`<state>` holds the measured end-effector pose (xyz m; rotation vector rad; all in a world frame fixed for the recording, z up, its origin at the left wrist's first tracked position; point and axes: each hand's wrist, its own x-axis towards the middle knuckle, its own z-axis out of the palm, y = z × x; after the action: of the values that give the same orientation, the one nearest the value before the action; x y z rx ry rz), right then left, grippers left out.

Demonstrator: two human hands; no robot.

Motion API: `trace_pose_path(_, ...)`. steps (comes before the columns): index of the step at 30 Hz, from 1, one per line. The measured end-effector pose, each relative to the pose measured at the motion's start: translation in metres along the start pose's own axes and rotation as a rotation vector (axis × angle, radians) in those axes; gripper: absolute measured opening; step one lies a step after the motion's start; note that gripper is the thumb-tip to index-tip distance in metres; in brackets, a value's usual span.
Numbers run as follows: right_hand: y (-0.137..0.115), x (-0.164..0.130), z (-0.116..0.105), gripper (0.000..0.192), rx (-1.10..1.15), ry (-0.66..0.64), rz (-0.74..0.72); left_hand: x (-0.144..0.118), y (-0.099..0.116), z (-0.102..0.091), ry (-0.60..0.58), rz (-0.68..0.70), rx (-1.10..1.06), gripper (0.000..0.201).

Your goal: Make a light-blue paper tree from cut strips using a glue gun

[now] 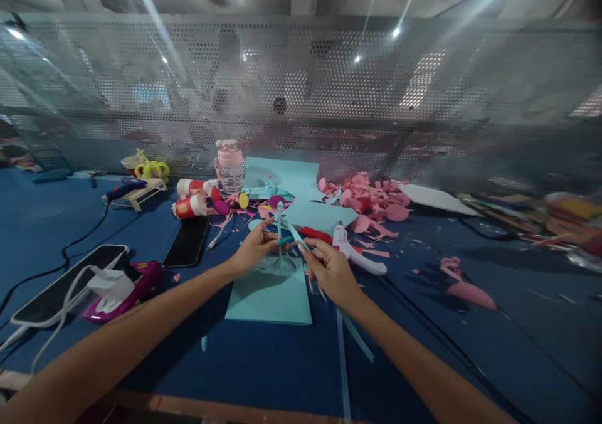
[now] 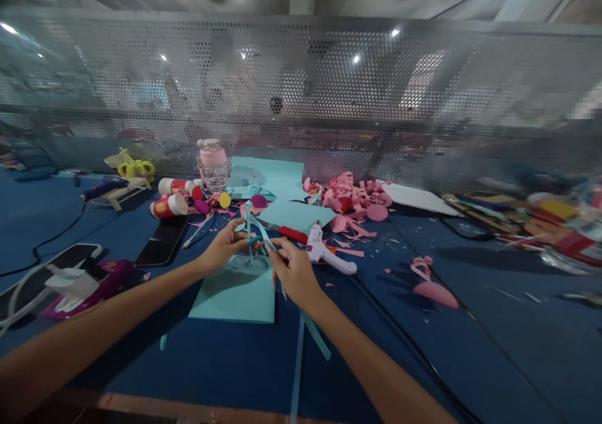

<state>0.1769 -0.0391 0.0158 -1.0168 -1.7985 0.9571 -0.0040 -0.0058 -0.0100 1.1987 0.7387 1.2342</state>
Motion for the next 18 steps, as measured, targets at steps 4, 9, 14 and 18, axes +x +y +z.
trace_pose_path(4, -0.0053, 0.0007, 0.0003, 0.043, 0.083, -0.028, 0.067, 0.0003, -0.0026, -0.0016, -0.001, 0.012, 0.039, 0.067)
trace_pose_path(9, -0.0094, 0.0016, 0.0008, 0.048, 0.213, -0.054, 0.154, 0.0, -0.0046, -0.0025, -0.029, 0.004, 0.107, 0.069)
trace_pose_path(14, -0.0032, 0.0046, 0.0015, 0.051, 0.29, -0.011, 0.163, -0.0009, -0.0038, -0.0027, -0.03, 0.01, 0.169, 0.074)
trace_pose_path(18, -0.0007, 0.006, 0.0028, 0.049, 0.354, 0.003, 0.156, -0.0023, -0.001, -0.0009, -0.036, -0.005, 0.218, 0.074)
